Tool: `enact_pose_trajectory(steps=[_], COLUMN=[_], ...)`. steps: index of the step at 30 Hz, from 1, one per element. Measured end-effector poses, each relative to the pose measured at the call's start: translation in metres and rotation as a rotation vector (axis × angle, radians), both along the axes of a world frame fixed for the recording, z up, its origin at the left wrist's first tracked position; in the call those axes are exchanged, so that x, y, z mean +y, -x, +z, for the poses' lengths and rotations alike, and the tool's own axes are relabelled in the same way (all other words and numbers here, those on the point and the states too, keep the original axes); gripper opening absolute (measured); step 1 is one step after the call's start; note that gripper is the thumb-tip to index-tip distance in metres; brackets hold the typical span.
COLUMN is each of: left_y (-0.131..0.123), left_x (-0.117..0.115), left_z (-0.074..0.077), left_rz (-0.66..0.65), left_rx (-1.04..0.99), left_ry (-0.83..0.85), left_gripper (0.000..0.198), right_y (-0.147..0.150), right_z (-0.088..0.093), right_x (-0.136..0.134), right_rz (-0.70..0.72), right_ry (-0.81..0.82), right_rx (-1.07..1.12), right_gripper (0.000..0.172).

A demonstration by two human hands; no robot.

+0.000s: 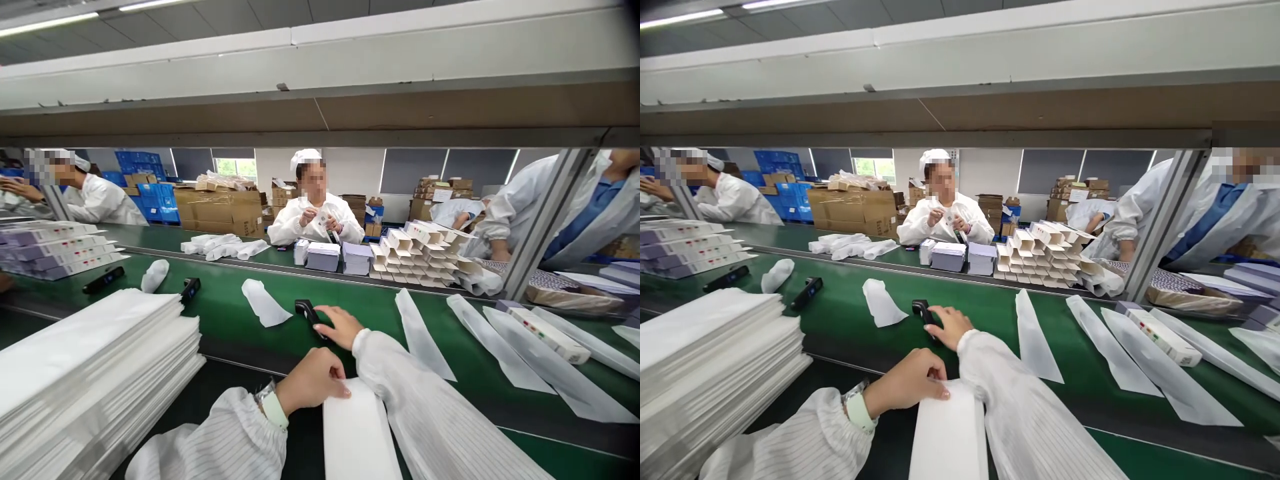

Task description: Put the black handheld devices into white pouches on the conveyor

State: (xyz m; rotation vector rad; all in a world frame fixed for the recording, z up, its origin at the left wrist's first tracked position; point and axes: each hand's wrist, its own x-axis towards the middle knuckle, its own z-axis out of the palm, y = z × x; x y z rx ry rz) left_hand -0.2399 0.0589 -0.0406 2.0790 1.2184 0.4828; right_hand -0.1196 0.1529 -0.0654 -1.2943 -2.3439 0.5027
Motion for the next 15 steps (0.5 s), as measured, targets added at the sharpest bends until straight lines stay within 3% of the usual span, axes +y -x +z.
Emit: enact_pose_trajectory(steps=[4, 8, 12, 15], left_y=[-0.002, -0.002, 0.001, 0.001], left_x=[-0.007, -0.007, -0.005, -0.007], left_z=[0.005, 0.005, 0.008, 0.013], left_rz=[-0.022, -0.037, 0.012, -0.017], left_rx=[0.014, 0.001, 0.041, 0.098], left_ry=[-0.114, -0.128, -0.118, -0.217], left_gripper=[0.014, 0.014, 0.011, 0.013], right_y=[0.028, 0.012, -0.021, -0.046], right_z=[-0.018, -0.027, -0.014, 0.011], right_x=[0.002, 0.016, 0.024, 0.011], right_rz=[-0.102, -0.180, -0.242, -0.162], right_ry=[0.093, 0.165, 0.252, 0.329], right_rx=[0.146, 0.373, 0.595, 0.963], right_gripper=[0.026, 0.014, 0.040, 0.064])
